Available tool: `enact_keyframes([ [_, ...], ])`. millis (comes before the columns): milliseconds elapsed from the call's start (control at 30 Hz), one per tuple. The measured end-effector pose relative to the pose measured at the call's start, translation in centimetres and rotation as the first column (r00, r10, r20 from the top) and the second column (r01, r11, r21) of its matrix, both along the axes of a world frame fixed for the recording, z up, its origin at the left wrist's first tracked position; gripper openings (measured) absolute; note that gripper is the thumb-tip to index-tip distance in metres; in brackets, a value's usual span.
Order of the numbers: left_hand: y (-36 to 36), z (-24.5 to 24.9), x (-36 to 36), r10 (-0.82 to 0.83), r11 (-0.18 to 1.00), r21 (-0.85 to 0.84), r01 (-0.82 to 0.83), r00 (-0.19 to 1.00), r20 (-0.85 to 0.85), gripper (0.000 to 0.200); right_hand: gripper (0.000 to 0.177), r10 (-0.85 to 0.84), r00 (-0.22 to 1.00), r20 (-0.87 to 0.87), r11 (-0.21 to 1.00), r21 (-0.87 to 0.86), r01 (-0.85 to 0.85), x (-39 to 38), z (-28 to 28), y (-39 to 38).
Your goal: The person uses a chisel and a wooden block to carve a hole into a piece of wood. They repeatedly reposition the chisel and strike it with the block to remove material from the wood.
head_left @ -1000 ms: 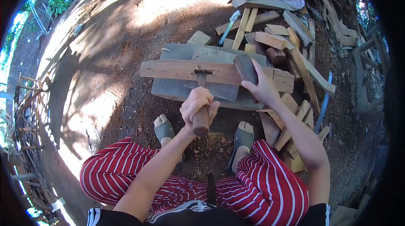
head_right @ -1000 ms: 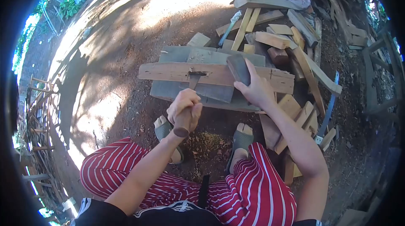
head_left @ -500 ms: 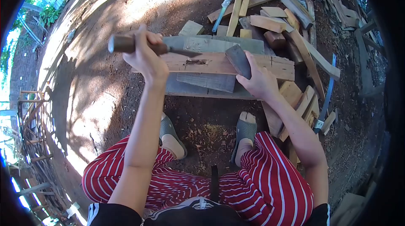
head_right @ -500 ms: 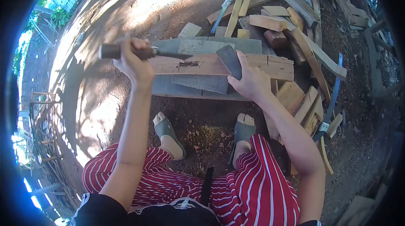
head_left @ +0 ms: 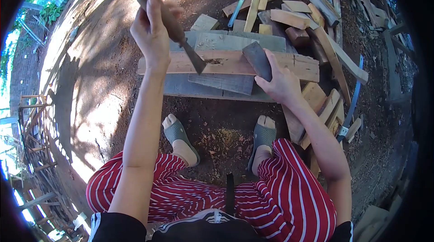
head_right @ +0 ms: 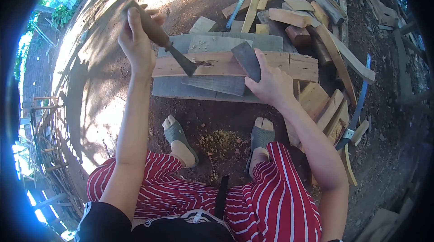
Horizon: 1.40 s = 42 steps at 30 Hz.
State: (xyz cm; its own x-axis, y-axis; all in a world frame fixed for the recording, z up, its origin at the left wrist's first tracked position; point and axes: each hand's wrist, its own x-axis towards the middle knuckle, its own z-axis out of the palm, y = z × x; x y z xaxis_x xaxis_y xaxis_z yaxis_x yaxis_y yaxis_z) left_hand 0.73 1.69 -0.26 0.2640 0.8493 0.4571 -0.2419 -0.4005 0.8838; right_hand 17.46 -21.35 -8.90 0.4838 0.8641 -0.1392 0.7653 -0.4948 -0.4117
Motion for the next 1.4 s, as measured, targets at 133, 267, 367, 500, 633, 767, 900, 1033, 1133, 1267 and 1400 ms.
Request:
enact_keyframes([
  [133,1.0,0.6,0.7,-0.068,0.993,-0.086,0.078,0.99,0.12,0.053,0.082,-0.005,1.0,-0.01,1.0,-0.007,0.005,-0.1,0.2,0.1],
  [267,0.6,0.8,2.2,-0.048,0.996,-0.072,0.06,0.986,0.157,0.059,0.082,-0.005,1.0,-0.003,1.0,0.014,0.005,-0.2,0.1,0.0],
  [367,-0.3,0.4,2.5,-0.098,0.994,-0.035,0.1,0.994,0.052,0.063,0.081,-0.003,1.0,-0.008,1.0,0.017,0.003,-0.2,0.2,0.0],
  [500,-0.9,-0.1,2.8,-0.175,0.984,-0.001,0.176,0.984,0.025,0.072,0.081,-0.002,1.0,-0.006,1.0,0.018,0.002,-0.2,0.2,0.0],
  [633,-0.8,-1.3,2.2,-0.289,0.954,0.083,0.287,0.957,0.01,0.069,0.081,0.003,1.0,-0.014,1.0,0.022,-0.003,-0.2,0.1,0.0],
  [767,-1.6,-1.9,1.4,-0.273,0.955,0.13,0.266,0.961,0.044,0.061,0.082,-0.003,1.0,-0.015,1.0,0.003,0.003,-0.2,0.3,0.0],
  [900,-2.1,-2.1,1.2,-0.236,0.963,0.159,0.216,0.965,0.115,0.05,0.083,-0.013,1.0,-0.024,1.0,0.002,0.013,-0.3,0.1,-0.1],
  [1033,-1.6,-2.1,1.8,-0.223,0.967,0.176,0.182,0.943,0.247,0.046,0.084,-0.056,0.995,-0.08,0.998,-0.015,0.054,-0.4,-0.1,-0.1],
  [1133,-1.7,-2.3,2.4,-0.224,0.968,0.165,0.187,0.943,0.245,0.044,0.084,-0.05,0.995,-0.088,0.999,-0.019,0.048,-0.6,0.2,0.1],
  [1267,-1.7,-3.4,2.9,-0.328,0.937,0.189,0.293,0.925,0.191,0.041,0.084,-0.046,0.995,-0.086,0.999,-0.025,0.044,-0.8,0.4,0.0],
  [1400,-2.0,-2.8,3.3,-0.237,0.961,0.153,0.228,0.971,0.04,0.032,0.082,-0.054,0.971,-0.232,0.997,-0.066,0.04,0.7,1.6,0.5],
])
